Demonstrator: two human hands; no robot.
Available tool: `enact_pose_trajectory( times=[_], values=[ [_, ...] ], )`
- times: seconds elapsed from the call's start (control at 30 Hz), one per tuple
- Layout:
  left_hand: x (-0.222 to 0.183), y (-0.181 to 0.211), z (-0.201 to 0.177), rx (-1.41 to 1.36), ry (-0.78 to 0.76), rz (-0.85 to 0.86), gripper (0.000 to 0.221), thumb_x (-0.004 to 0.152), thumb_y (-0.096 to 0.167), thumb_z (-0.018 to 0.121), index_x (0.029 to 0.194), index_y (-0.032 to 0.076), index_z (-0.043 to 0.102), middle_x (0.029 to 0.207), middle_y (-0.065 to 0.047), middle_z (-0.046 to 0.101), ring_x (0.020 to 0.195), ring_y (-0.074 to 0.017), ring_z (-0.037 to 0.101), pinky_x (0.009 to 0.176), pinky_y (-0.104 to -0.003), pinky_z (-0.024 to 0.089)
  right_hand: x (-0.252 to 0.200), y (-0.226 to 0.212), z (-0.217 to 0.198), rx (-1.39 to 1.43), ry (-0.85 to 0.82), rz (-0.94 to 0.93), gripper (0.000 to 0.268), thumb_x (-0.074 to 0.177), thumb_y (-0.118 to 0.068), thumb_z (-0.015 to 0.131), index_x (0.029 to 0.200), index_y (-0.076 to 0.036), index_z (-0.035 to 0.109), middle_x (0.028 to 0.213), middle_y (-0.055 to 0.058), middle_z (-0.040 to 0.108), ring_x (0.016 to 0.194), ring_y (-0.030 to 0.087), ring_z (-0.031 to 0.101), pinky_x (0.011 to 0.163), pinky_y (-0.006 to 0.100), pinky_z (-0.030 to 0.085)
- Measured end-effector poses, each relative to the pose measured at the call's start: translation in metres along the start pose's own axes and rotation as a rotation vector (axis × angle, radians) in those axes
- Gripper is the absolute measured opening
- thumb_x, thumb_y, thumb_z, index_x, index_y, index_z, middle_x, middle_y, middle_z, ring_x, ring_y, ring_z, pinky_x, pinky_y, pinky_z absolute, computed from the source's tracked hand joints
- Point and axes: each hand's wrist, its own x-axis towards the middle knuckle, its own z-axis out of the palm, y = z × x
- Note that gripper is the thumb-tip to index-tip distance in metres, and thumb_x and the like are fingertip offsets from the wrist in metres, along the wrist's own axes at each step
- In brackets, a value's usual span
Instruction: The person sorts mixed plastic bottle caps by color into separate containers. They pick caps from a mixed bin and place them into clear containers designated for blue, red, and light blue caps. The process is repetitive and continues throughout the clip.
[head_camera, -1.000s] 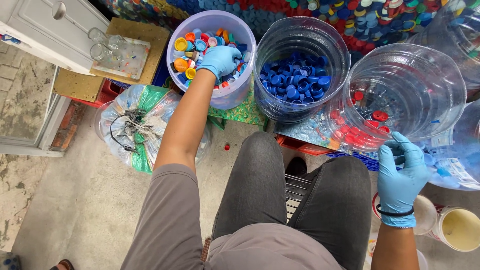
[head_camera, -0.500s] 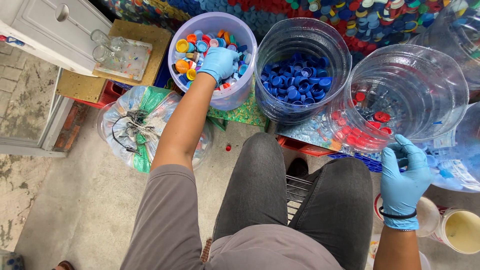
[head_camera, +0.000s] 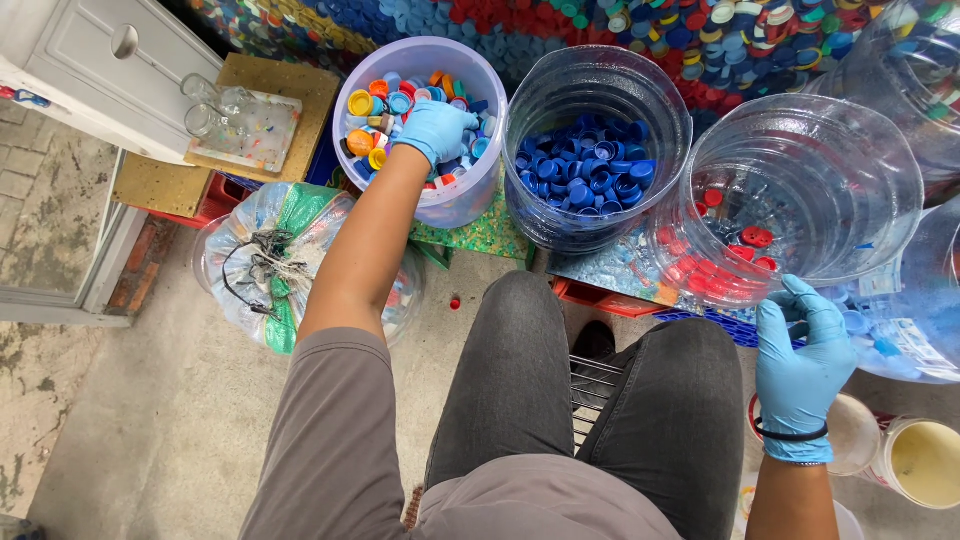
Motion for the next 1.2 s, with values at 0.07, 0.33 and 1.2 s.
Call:
enact_pose_trajectory(
  times=[0.07,0.33,1.2],
  values=[
    [0.006,0.002,0.002,0.085,-0.034,-0.002,0.037,0.091,0.028,0.059,0.127,0.025,0.069,0.112,-0.011,0.069,0.096,-0.0395,0.068,0.077,-0.048,0.051,0.000,0.001,0.001,0.002,0.006,-0.010,0.032,0.110,0.009,0.068,0.141,0.007,0.067,0.114,0.017,0.068,0.094,0.022,0.058,0.085,0.034,0.049],
    [0.010,0.006,0.009,0.032,-0.004,-0.094,0.024,0.095,0.023,0.057,0.111,0.012,0.072,0.102,-0.015,0.074,0.093,-0.0396,0.071,0.077,-0.052,0.058,0.000,0.001,-0.002,-0.009,0.006,-0.012,0.030,0.109,0.009,0.067,0.140,0.009,0.067,0.114,0.018,0.068,0.094,0.024,0.059,0.085,0.035,0.050],
    [-0.110,0.315,-0.162,-1.799,0.097,0.749,0.038,0.091,-0.001,0.080,0.127,0.007,0.070,0.104,-0.007,0.077,0.096,-0.0154,0.073,0.086,-0.038,0.065,0.081,-0.085,0.011,0.186,-0.026,-0.252,0.083,0.088,-0.008,0.088,0.158,-0.004,0.044,0.134,0.026,0.059,0.120,0.046,0.063,0.099,0.053,0.053]
  ],
)
